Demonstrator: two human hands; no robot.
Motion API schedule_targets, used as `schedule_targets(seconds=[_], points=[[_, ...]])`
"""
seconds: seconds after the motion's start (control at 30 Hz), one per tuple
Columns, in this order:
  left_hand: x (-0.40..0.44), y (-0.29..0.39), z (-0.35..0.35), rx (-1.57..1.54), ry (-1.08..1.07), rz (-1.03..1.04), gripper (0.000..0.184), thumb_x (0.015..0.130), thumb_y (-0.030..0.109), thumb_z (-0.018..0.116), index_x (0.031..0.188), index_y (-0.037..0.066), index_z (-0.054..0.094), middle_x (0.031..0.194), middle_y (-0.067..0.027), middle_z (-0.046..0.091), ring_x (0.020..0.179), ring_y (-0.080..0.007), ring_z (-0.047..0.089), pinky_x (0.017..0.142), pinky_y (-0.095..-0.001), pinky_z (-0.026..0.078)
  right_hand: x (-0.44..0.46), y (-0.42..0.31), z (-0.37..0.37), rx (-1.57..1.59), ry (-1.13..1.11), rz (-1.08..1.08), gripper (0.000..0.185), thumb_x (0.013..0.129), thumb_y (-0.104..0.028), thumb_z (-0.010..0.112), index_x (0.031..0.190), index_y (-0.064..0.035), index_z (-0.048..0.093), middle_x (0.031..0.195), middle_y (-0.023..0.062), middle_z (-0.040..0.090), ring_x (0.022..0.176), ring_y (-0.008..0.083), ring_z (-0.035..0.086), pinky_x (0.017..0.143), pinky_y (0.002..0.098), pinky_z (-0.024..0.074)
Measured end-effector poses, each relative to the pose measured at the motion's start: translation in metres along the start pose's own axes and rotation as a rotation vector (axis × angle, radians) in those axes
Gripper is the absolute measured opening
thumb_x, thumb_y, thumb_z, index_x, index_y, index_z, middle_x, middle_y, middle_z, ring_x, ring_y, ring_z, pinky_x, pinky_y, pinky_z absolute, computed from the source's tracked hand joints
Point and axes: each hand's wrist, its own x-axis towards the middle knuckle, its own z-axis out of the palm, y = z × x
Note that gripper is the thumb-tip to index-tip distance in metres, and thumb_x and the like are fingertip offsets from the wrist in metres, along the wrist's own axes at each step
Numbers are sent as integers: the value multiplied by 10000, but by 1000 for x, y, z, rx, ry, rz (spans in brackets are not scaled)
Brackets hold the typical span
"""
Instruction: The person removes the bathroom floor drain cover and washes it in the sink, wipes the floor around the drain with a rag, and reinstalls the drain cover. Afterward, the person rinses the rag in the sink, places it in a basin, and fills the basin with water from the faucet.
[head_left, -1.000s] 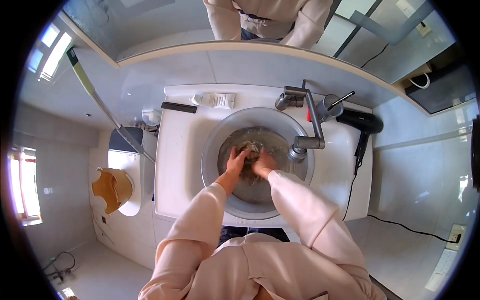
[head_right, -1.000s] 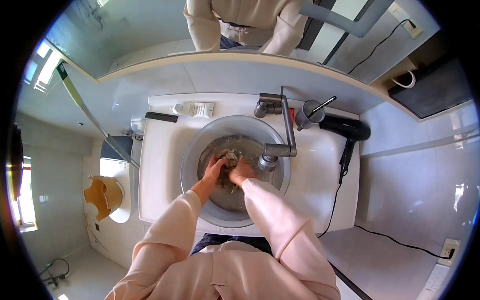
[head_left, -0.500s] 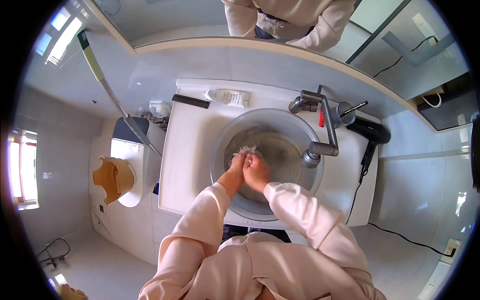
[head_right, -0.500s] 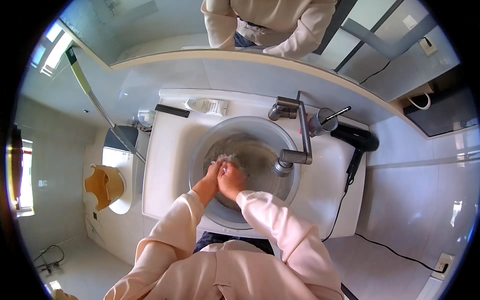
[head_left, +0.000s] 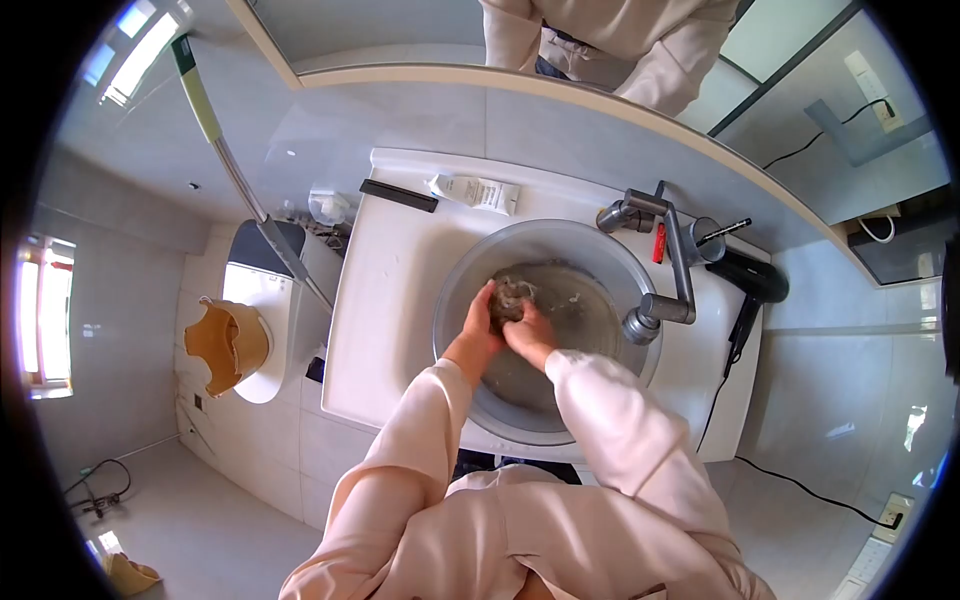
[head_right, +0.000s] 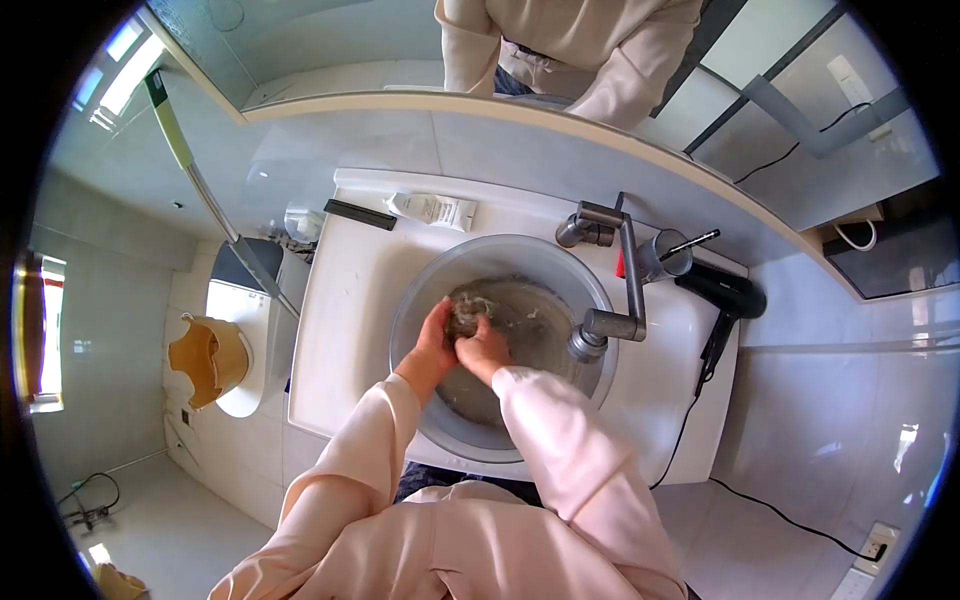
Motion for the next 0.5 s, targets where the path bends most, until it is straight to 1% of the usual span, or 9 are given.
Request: schedule_targets(seconds=[0.03,0.07,0.1,0.17,0.2,0.27,0.37,0.43,0.5], points=[[1,6,1,-129,-89,-42,337,802,331,542,1034,87,556,975,-99,596,901,-260,560,828,-397,452,-18,-9,-3,28,11,-49,668,732,-448,532,1252,-52,393,1082,226,550,1002,352,535,842,378,428],[-10,14,9,-82,-43,-44,295,807,350,543,900,73,581,901,-106,620,817,-278,579,784,-412,471,-38,-20,-10,21,30,-93,623,742,-512,508,1199,-93,442,1081,202,556,1024,374,511,868,442,399],[-10,14,8,-83,-43,-45,295,807,350,543,900,73,581,901,-106,620,817,-278,579,784,-412,471,-50,-23,-13,29,67,-184,568,773,-520,481,1124,-73,496,985,204,591,932,388,546,793,448,433],[-8,14,6,-10,-81,-158,341,806,337,566,1069,121,540,919,-97,610,819,-267,574,754,-408,473,-54,-16,-4,90,152,-322,482,803,-496,462,973,-58,568,816,204,613,801,406,571,706,458,451],[-26,11,21,-37,-160,-174,285,809,339,541,903,74,581,858,-114,618,777,-270,578,722,-405,481,-58,-16,-1,89,153,-321,482,803,-496,462,973,-58,568,816,204,613,801,406,571,706,458,451],[-28,3,24,-55,-209,-183,273,814,323,536,908,70,581,846,-110,616,766,-266,578,713,-398,479,-65,-19,3,219,217,-308,438,825,-455,451,802,-44,599,706,205,602,723,418,571,665,464,452],[-11,-9,5,13,-283,-145,273,841,276,502,1051,106,543,887,-81,597,795,-239,558,780,-352,450,-64,-18,5,213,265,-301,429,845,-420,408,751,-55,613,694,211,598,718,419,571,675,472,453],[20,-17,-21,297,-68,-116,206,845,243,484,984,109,553,885,-70,584,795,-226,541,755,-353,447,-42,-7,12,150,302,-239,417,855,-399,402,750,-54,612,673,200,594,695,414,569,649,468,450],[-24,-18,13,292,92,26,196,850,283,469,949,135,551,919,-47,558,837,-219,510,735,-364,429,-28,-8,-3,55,326,-128,408,868,-357,372,763,-39,605,719,211,593,730,418,560,665,472,439]])
